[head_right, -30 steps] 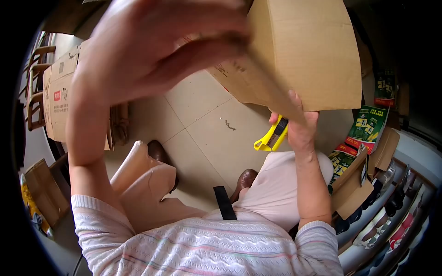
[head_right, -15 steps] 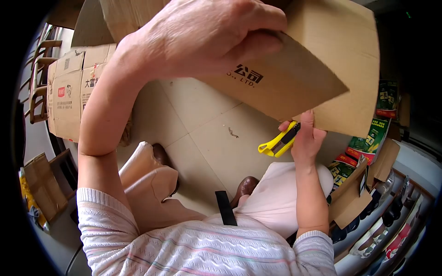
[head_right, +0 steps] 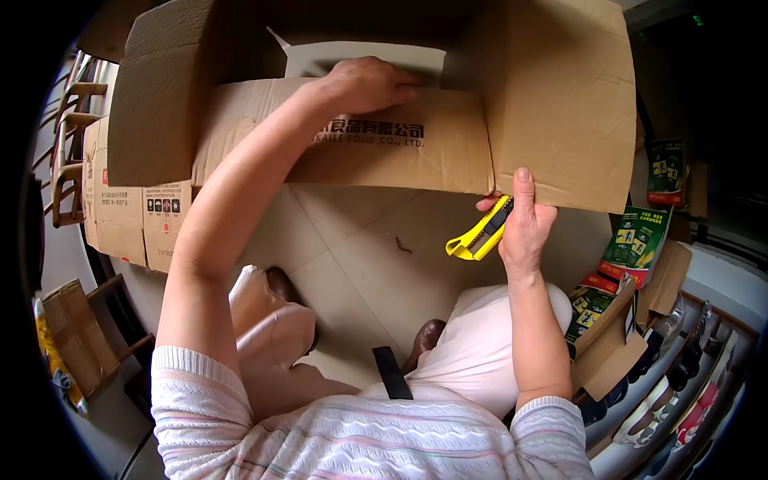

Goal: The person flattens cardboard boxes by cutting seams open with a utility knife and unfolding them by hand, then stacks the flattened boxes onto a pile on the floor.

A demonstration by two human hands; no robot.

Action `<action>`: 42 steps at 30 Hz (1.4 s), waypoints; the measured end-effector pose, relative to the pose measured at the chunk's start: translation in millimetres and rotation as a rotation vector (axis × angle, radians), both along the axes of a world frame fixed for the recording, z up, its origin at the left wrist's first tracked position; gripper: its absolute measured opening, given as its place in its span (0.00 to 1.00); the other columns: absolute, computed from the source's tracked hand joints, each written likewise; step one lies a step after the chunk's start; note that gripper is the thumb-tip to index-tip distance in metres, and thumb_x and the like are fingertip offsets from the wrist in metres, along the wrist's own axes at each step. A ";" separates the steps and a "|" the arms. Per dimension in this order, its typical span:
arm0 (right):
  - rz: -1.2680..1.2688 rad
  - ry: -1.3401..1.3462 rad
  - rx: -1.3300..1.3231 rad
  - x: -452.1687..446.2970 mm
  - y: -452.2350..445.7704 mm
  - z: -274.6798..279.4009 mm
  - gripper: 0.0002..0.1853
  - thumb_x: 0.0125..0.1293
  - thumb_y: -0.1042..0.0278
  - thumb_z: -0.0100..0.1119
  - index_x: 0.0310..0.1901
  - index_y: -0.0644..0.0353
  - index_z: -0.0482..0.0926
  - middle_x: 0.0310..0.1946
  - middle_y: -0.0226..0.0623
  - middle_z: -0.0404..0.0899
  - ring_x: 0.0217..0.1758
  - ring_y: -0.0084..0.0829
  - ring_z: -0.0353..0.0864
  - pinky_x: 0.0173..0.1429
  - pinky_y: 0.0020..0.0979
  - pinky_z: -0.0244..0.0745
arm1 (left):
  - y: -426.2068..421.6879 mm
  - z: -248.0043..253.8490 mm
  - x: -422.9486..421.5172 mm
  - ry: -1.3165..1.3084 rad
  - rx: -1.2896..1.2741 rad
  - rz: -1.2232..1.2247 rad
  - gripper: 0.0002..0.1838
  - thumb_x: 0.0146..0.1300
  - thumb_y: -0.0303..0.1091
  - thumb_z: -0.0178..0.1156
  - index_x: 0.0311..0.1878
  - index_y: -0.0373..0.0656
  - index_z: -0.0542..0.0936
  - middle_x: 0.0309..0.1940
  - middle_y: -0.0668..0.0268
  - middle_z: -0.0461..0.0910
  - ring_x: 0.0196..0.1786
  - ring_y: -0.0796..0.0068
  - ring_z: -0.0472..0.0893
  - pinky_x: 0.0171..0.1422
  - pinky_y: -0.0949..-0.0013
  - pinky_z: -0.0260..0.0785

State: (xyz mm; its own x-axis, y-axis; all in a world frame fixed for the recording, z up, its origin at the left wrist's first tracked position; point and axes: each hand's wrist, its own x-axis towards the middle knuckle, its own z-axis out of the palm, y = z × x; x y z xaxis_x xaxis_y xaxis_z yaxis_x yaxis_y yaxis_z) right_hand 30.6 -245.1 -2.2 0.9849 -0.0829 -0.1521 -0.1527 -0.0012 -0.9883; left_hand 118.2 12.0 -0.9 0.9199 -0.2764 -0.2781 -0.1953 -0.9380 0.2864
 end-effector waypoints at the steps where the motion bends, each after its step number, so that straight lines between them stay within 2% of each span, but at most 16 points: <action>1: -0.002 0.023 -0.013 0.6 -2.8 -2.3 0.17 0.68 0.57 0.52 0.33 0.66 0.75 0.24 0.37 0.77 0.18 0.27 0.77 0.23 0.25 0.75 | -5.7 0.3 1.0 -0.031 0.041 -0.022 0.21 0.67 0.50 0.43 0.62 0.61 0.71 0.51 0.64 0.77 0.55 0.62 0.75 0.59 0.59 0.67; 3: -0.012 0.022 -0.026 2.0 -1.3 0.2 0.18 0.68 0.56 0.52 0.32 0.66 0.75 0.23 0.37 0.77 0.18 0.27 0.77 0.22 0.26 0.75 | -19.2 11.0 0.8 -0.059 0.078 -0.083 0.24 0.65 0.50 0.48 0.64 0.63 0.68 0.52 0.66 0.77 0.57 0.65 0.75 0.59 0.58 0.67; 8: -0.058 0.018 -0.010 2.7 2.7 8.7 0.20 0.68 0.55 0.53 0.29 0.67 0.76 0.21 0.38 0.77 0.18 0.27 0.77 0.22 0.26 0.75 | -30.9 27.7 -14.1 -0.026 -0.076 -0.158 0.50 0.43 0.69 0.62 0.67 0.49 0.63 0.51 0.59 0.74 0.58 0.62 0.71 0.57 0.55 0.63; 11: -0.045 0.036 0.008 5.1 -3.9 8.3 0.19 0.68 0.56 0.52 0.31 0.67 0.76 0.23 0.39 0.78 0.18 0.27 0.77 0.23 0.26 0.76 | -32.8 48.5 -18.0 -0.182 -0.100 -0.156 0.57 0.35 0.71 0.65 0.66 0.44 0.62 0.47 0.58 0.74 0.55 0.61 0.71 0.56 0.56 0.62; 15: -0.081 0.007 -0.018 8.3 -3.4 11.6 0.16 0.68 0.58 0.52 0.39 0.66 0.76 0.28 0.39 0.80 0.21 0.27 0.79 0.23 0.27 0.77 | -42.8 64.4 -17.4 -0.670 -0.224 -0.111 0.41 0.36 0.56 0.70 0.55 0.43 0.73 0.39 0.62 0.76 0.50 0.63 0.73 0.53 0.59 0.62; 17: -0.075 0.013 0.044 9.8 -4.9 9.9 0.14 0.69 0.62 0.48 0.41 0.66 0.75 0.29 0.37 0.79 0.23 0.27 0.78 0.24 0.28 0.78 | -43.5 89.6 -43.6 -0.758 -0.359 -0.187 0.24 0.42 0.47 0.68 0.40 0.42 0.77 0.33 0.62 0.75 0.41 0.64 0.76 0.47 0.60 0.63; 20: -0.189 0.150 -0.043 8.4 -3.1 16.2 0.16 0.68 0.59 0.49 0.39 0.67 0.75 0.27 0.35 0.78 0.23 0.26 0.77 0.24 0.27 0.75 | -58.3 114.2 -98.8 -0.896 -0.406 -0.258 0.11 0.49 0.40 0.60 0.26 0.42 0.75 0.24 0.64 0.72 0.31 0.67 0.75 0.40 0.60 0.62; 21: -0.166 0.178 -0.100 7.2 -4.3 20.9 0.19 0.67 0.55 0.50 0.37 0.68 0.76 0.26 0.35 0.77 0.23 0.25 0.76 0.25 0.27 0.73 | -60.4 123.9 -126.7 -0.809 -0.329 -0.315 0.11 0.53 0.38 0.54 0.29 0.40 0.77 0.24 0.62 0.73 0.27 0.68 0.73 0.40 0.59 0.62; 23: -0.119 0.240 -0.220 5.1 -6.7 25.7 0.25 0.65 0.47 0.52 0.33 0.68 0.77 0.23 0.33 0.76 0.21 0.24 0.74 0.25 0.26 0.71 | -63.7 117.4 -164.5 -0.814 -0.199 -0.407 0.10 0.45 0.37 0.55 0.27 0.41 0.76 0.22 0.65 0.65 0.26 0.70 0.70 0.37 0.63 0.65; 27: -0.132 0.054 0.038 8.4 -9.8 9.5 0.17 0.67 0.57 0.53 0.35 0.67 0.75 0.25 0.38 0.78 0.21 0.26 0.76 0.24 0.25 0.73 | -57.2 107.7 -187.6 -0.671 -0.097 -0.502 0.11 0.49 0.39 0.54 0.30 0.41 0.76 0.28 0.61 0.71 0.36 0.63 0.73 0.38 0.62 0.68; 31: -0.084 0.020 0.066 8.1 -12.4 3.2 0.15 0.68 0.59 0.51 0.36 0.67 0.75 0.27 0.38 0.78 0.22 0.26 0.76 0.26 0.26 0.73 | -46.6 89.4 -188.7 -0.433 0.015 -0.499 0.11 0.54 0.40 0.53 0.35 0.44 0.78 0.46 0.53 0.73 0.50 0.54 0.72 0.47 0.51 0.68; 32: -0.093 0.011 0.062 7.7 -10.7 3.9 0.16 0.67 0.58 0.53 0.35 0.66 0.75 0.25 0.37 0.77 0.22 0.26 0.76 0.26 0.26 0.73 | -47.0 74.8 -189.3 -0.394 0.003 -0.471 0.14 0.53 0.44 0.58 0.36 0.44 0.79 0.58 0.51 0.66 0.59 0.51 0.66 0.53 0.44 0.63; 35: -0.126 -0.014 0.053 7.3 -5.5 4.2 0.18 0.65 0.56 0.56 0.32 0.66 0.76 0.23 0.37 0.77 0.21 0.26 0.76 0.26 0.25 0.73 | -36.6 64.7 -172.2 -0.284 0.019 -0.564 0.19 0.48 0.48 0.64 0.38 0.45 0.79 0.62 0.52 0.62 0.64 0.50 0.61 0.56 0.42 0.59; 37: -0.150 -0.024 0.054 7.9 -5.2 0.0 0.18 0.65 0.55 0.56 0.32 0.67 0.76 0.24 0.36 0.77 0.22 0.25 0.77 0.27 0.25 0.73 | -53.6 61.6 -155.4 -0.238 -0.228 -0.404 0.28 0.45 0.51 0.68 0.44 0.39 0.78 0.62 0.50 0.61 0.64 0.50 0.60 0.61 0.47 0.56; 39: -0.148 -0.009 0.025 6.7 -4.5 2.3 0.18 0.66 0.55 0.55 0.33 0.67 0.76 0.25 0.36 0.78 0.23 0.25 0.77 0.27 0.25 0.74 | -66.0 47.3 -139.1 -0.407 -0.291 -0.211 0.31 0.46 0.50 0.68 0.48 0.36 0.75 0.54 0.52 0.68 0.59 0.56 0.66 0.58 0.52 0.57; 42: -0.082 -0.004 0.020 5.9 -9.8 0.8 0.17 0.68 0.57 0.53 0.37 0.66 0.75 0.28 0.36 0.78 0.24 0.25 0.77 0.28 0.25 0.74 | -76.1 25.7 -116.6 -0.204 -0.227 -0.182 0.29 0.47 0.48 0.67 0.48 0.38 0.74 0.42 0.59 0.73 0.50 0.63 0.71 0.52 0.57 0.59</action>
